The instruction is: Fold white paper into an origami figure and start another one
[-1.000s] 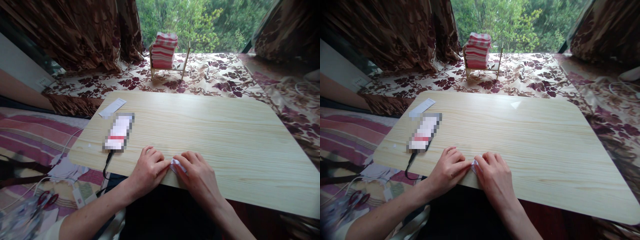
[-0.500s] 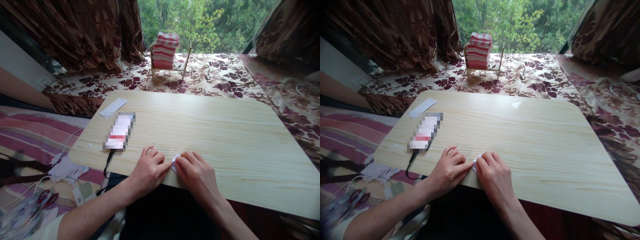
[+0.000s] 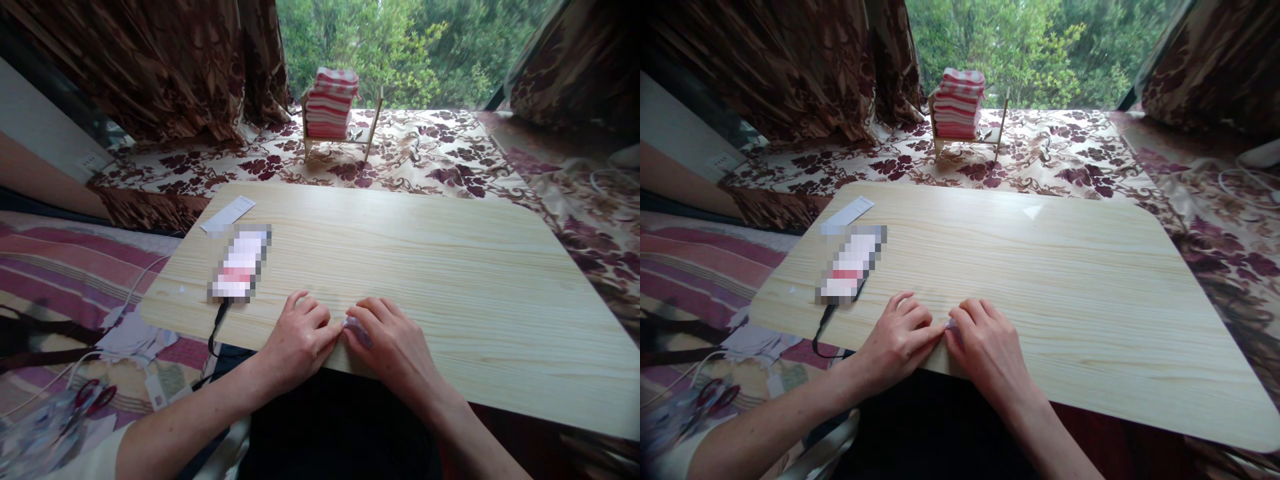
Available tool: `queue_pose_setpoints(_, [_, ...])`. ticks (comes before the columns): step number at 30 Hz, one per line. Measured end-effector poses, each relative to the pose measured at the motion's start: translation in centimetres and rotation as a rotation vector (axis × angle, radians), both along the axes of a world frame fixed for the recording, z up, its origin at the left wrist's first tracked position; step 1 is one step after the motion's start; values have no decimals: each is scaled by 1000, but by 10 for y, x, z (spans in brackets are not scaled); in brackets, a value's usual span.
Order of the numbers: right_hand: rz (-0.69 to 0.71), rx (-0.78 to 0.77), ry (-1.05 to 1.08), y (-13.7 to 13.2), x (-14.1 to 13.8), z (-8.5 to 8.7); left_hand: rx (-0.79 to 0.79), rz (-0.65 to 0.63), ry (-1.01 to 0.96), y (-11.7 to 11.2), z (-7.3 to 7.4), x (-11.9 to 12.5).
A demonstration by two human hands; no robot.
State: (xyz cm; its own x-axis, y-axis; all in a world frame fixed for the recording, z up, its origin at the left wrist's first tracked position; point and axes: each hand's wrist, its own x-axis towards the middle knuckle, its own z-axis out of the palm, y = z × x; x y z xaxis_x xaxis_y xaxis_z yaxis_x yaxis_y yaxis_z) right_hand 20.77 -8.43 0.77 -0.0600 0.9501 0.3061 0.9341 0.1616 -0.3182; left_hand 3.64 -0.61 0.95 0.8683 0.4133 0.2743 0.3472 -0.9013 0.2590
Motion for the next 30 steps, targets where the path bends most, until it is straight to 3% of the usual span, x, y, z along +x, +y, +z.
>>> queue_pose_setpoints(10, [7,9,24,0,6,-2,7,-6,9,0,3,1])
queue_pose_setpoints(18, [-238,-36,207,-2,22,-5,-6,-9,33,-2,11,4])
queue_pose_setpoints(22, [-228,-46,204,-1,24,-6,-10,-8,34,0,15,16])
queue_pose_setpoints(30, [-225,-21,222,-2,20,-5,47,4,85,3,7,29])
